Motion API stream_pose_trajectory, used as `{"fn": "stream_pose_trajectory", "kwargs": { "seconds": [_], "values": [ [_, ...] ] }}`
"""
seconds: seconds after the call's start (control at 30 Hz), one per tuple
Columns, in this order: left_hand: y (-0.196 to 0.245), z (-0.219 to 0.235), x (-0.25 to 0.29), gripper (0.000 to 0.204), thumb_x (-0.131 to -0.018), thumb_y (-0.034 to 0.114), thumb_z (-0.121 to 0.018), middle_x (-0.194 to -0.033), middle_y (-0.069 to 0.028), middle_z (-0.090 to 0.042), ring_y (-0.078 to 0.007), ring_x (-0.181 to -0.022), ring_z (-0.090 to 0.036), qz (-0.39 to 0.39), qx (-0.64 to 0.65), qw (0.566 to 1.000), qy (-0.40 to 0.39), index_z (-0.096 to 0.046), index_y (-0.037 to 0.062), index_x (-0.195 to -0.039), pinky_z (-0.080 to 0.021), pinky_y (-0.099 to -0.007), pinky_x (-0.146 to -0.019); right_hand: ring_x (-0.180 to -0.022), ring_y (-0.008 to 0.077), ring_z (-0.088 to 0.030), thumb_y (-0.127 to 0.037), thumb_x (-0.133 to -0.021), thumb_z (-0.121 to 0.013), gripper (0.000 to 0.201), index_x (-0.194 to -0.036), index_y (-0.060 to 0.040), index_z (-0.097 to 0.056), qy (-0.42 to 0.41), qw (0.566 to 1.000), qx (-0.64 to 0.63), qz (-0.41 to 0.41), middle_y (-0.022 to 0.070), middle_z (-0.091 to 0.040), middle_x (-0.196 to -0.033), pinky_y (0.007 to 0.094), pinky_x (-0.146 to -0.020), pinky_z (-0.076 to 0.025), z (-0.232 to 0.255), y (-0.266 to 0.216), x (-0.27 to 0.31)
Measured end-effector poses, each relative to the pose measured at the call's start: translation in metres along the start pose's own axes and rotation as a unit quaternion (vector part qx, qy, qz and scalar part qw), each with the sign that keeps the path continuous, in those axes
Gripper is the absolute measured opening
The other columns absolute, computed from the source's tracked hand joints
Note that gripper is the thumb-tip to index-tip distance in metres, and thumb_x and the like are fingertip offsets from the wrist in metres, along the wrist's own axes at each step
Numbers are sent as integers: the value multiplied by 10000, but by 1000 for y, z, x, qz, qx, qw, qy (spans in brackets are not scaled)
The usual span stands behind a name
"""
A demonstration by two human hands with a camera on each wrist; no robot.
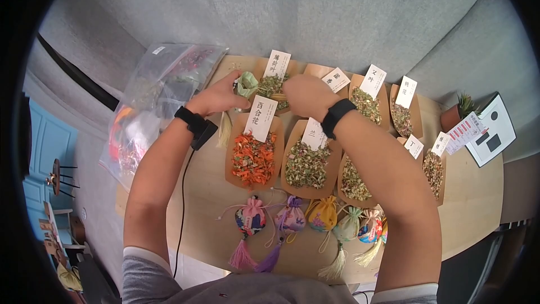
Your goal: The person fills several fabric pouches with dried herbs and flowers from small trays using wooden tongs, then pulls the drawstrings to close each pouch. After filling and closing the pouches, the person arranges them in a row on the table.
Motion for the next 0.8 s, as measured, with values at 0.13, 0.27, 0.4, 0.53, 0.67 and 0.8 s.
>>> {"fn": "stream_pose_trajectory", "kwargs": {
  "seconds": [0.13,0.27,0.4,0.53,0.67,0.8],
  "values": [
    [-2,1,-3,817,-725,96,-797,-1248,-171,-646,-247,-1153,-617,-20,-6,1000,7,-430,-70,-1436,-484,-334,-996,-810,402,-677,-121,-854,-638,156,-893,9,-715,24,1000,-16,12,215,-689,-808,496,-758,-542,29,8,0],
    [-4,2,-4,821,-725,100,-800,-1259,-175,-645,-245,-1165,-614,-23,-6,1000,10,-429,-70,-1438,-484,-330,-998,-759,387,-666,-147,-892,-640,180,-947,-5,-735,48,994,-92,-29,206,-694,-812,473,-712,-526,66,9,-4],
    [-2,1,-3,830,-723,103,-803,-1260,-173,-646,-242,-1164,-616,-19,1,1000,8,-426,-70,-1441,-485,-326,-997,-763,393,-682,-149,-894,-621,207,-925,19,-736,7,996,-90,-19,222,-704,-812,471,-729,-539,84,-25,-6],
    [-6,1,-4,828,-720,104,-806,-1242,-163,-652,-238,-1141,-624,-20,2,1000,10,-432,-71,-1437,-490,-324,-985,-738,376,-665,-168,-906,-642,204,-964,2,-738,-1,988,-142,-63,207,-708,-829,457,-688,-518,60,3,-22],
    [-6,1,-5,813,-720,101,-798,-1221,-154,-655,-234,-1120,-625,-31,14,999,7,-441,-70,-1429,-492,-325,-973,-792,393,-702,-152,-881,-633,235,-904,63,-726,18,998,-47,-49,248,-705,-823,466,-734,-551,29,20,-22],
    [-10,1,-5,809,-720,99,-794,-1221,-153,-652,-235,-1121,-620,-20,7,1000,5,-443,-66,-1430,-491,-327,-971,-804,403,-704,-135,-863,-630,228,-851,76,-716,-43,995,-68,-65,272,-707,-850,472,-739,-558,-4,20,-23]
  ]
}}
Point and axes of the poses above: each hand's wrist, its own x-axis away from the middle knuckle, its own z-axis out of the back of the hand, y = z × x, the point moved 10 cm from there along -x, towards the middle knuckle
